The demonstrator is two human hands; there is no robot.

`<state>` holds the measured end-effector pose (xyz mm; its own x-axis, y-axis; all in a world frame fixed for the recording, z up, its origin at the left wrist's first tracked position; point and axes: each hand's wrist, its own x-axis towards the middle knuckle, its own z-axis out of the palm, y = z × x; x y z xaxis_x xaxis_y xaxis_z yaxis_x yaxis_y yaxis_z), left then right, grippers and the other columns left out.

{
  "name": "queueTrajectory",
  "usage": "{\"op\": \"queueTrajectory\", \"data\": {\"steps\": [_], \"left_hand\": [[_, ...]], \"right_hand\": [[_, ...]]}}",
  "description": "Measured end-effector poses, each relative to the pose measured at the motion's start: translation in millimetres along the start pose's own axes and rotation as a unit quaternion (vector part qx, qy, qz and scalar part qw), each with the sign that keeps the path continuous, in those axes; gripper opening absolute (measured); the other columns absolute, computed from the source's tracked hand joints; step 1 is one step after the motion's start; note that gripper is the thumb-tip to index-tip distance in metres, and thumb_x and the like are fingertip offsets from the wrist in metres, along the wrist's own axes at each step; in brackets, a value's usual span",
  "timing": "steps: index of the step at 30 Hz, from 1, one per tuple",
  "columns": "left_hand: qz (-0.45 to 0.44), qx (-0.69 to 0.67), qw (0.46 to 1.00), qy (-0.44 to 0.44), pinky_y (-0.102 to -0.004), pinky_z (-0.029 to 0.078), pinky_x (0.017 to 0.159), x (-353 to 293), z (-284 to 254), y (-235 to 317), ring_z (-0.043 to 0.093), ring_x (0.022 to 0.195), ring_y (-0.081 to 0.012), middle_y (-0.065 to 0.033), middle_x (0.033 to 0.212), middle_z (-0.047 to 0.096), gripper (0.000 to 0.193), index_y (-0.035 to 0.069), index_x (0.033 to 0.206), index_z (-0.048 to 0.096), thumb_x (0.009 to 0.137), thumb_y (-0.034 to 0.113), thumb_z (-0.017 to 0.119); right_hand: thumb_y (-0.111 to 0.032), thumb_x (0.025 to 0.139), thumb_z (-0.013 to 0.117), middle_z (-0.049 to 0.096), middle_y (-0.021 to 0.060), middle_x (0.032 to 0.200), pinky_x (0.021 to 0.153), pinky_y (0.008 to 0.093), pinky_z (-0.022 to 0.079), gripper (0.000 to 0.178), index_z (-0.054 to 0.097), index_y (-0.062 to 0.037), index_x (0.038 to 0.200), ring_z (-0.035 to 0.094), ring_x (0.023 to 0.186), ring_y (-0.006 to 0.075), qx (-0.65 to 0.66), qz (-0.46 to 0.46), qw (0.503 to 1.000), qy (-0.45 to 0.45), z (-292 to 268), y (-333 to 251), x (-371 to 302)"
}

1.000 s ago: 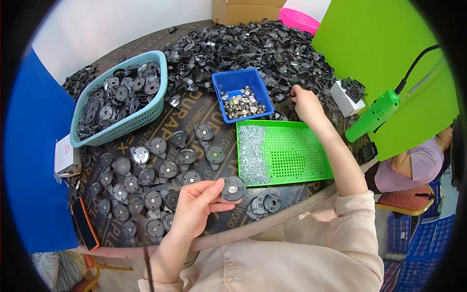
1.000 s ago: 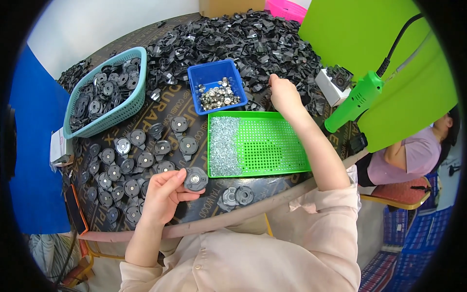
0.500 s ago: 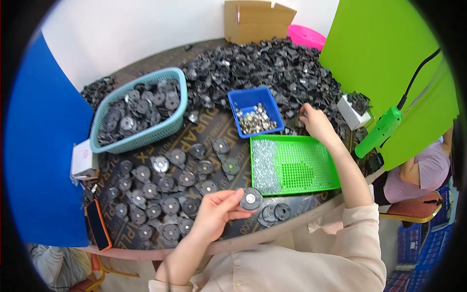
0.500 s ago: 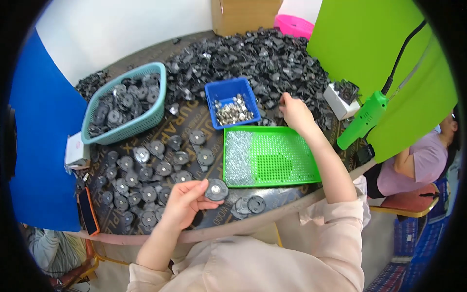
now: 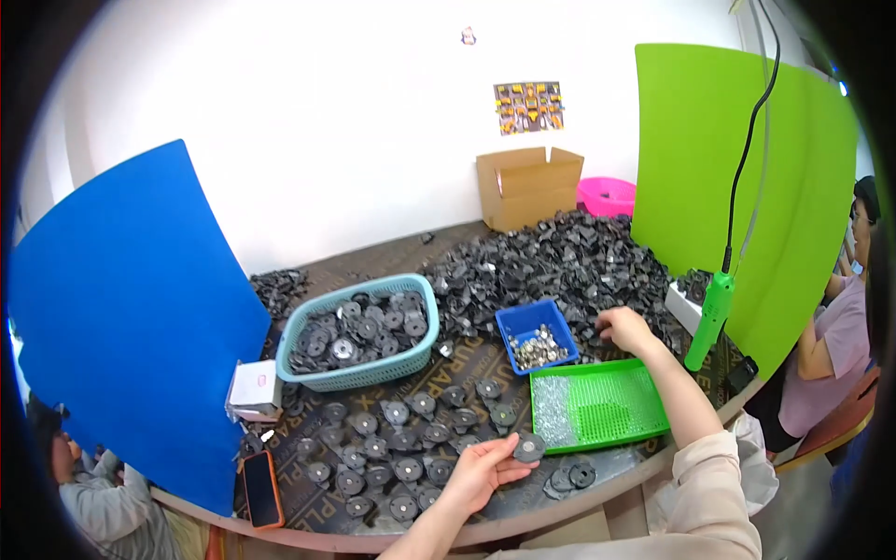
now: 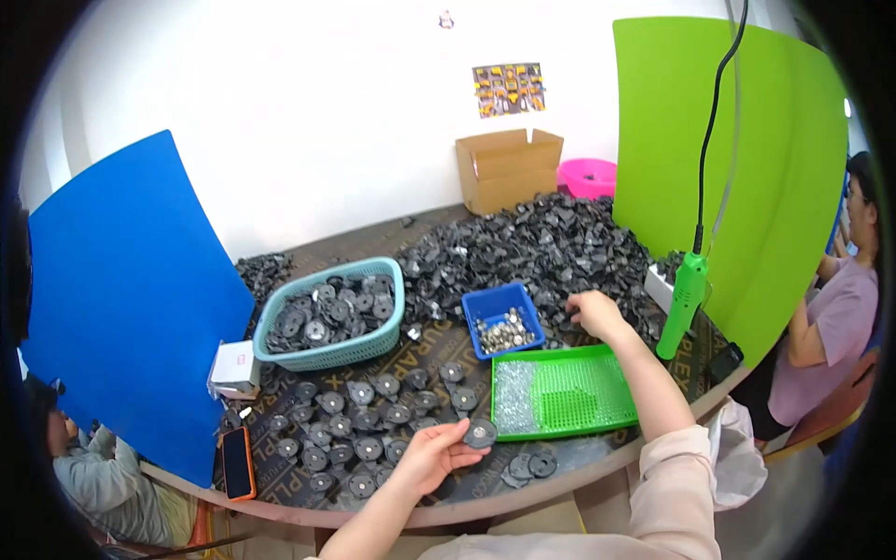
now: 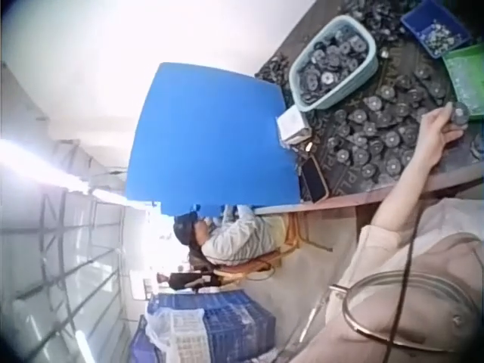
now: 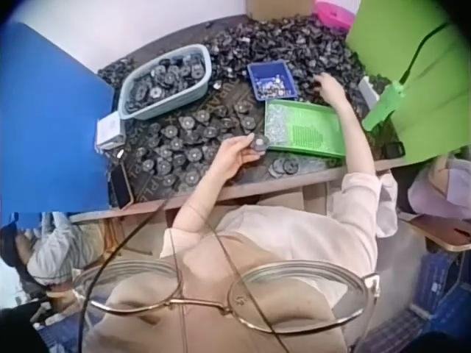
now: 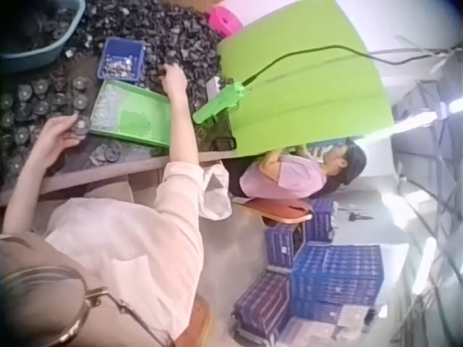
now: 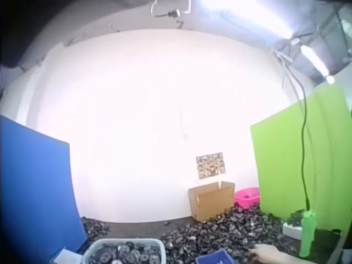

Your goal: Assembling small plastic and metal components for toys using manual dexterity and an electric screwdriver.

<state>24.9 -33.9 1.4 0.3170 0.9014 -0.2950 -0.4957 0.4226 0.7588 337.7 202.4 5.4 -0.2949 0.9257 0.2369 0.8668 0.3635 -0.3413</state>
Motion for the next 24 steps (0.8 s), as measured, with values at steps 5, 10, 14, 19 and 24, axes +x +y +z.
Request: {"op": "queueTrajectory", "data": {"steps": [5, 10, 14, 19, 24], "left_hand": [[-0.014, -0.002, 1.0, -0.008, -0.029, 0.056, 0.077, 15.5, 2.5, -5.0, 0.068, 0.091, -0.0236, -0.0147, 0.102, 0.067, 0.035, -0.007, 0.109, 0.06, 0.093, 0.025, 0.059], [0.01, -0.044, 0.999, -0.017, -0.0267, 0.056, 0.071, 13.0, -13.8, -5.7, 0.068, 0.088, -0.0233, -0.0135, 0.098, 0.068, 0.034, -0.005, 0.103, 0.063, 0.091, 0.027, 0.063], [0.0, -0.02, 1.0, -0.009, -0.0281, 0.055, 0.076, 7.4, -2.5, 11.9, 0.068, 0.09, -0.0225, -0.0123, 0.099, 0.068, 0.036, -0.004, 0.108, 0.062, 0.092, 0.028, 0.061], [-0.007, -0.016, 0.999, -0.03, -0.0293, 0.055, 0.077, -0.8, -16.2, 6.5, 0.068, 0.089, -0.0208, -0.0124, 0.099, 0.069, 0.036, -0.003, 0.107, 0.063, 0.092, 0.03, 0.06], [-0.034, 0.018, 0.999, -0.011, -0.03, 0.055, 0.075, -0.6, -10.7, 5.1, 0.069, 0.09, -0.0238, -0.0131, 0.098, 0.068, 0.037, -0.003, 0.108, 0.062, 0.092, 0.029, 0.061]], "right_hand": [[-0.009, 0.076, 0.065, 0.068, 0.0112, 0.084, 0.069, 0.0409, 0.051, 0.013, 0.063, -0.0086, 0.089, 0.066, 0.081, 0.0305, -0.044, -0.026, 0.999, 0.008, 2.0, 9.5, 7.3], [0.003, 0.072, 0.051, 0.067, 0.0186, 0.088, 0.076, 0.0413, 0.05, 0.025, 0.064, -0.0041, 0.092, 0.064, 0.089, 0.0357, -0.027, -0.083, 0.989, -0.117, -5.5, 3.4, 15.6], [0.006, 0.072, 0.059, 0.068, 0.0158, 0.085, 0.069, 0.0336, 0.051, 0.021, 0.068, -0.002, 0.089, 0.067, 0.078, 0.0261, 0.001, 0.007, 0.99, -0.138, -19.6, -24.8, -1.1], [-0.005, 0.07, 0.069, 0.064, 0.0129, 0.078, 0.067, 0.0374, 0.051, 0.01, 0.067, -0.0047, 0.08, 0.064, 0.077, 0.0298, -0.069, -0.104, 0.99, -0.063, -0.4, -24.5, -11.6], [-0.014, 0.072, 0.066, 0.06, 0.0097, 0.081, 0.07, 0.0388, 0.051, 0.004, 0.065, -0.0103, 0.071, 0.062, 0.082, 0.0289, -0.146, -0.064, 0.987, 0.035, -2.8, -14.3, -13.3]]}}
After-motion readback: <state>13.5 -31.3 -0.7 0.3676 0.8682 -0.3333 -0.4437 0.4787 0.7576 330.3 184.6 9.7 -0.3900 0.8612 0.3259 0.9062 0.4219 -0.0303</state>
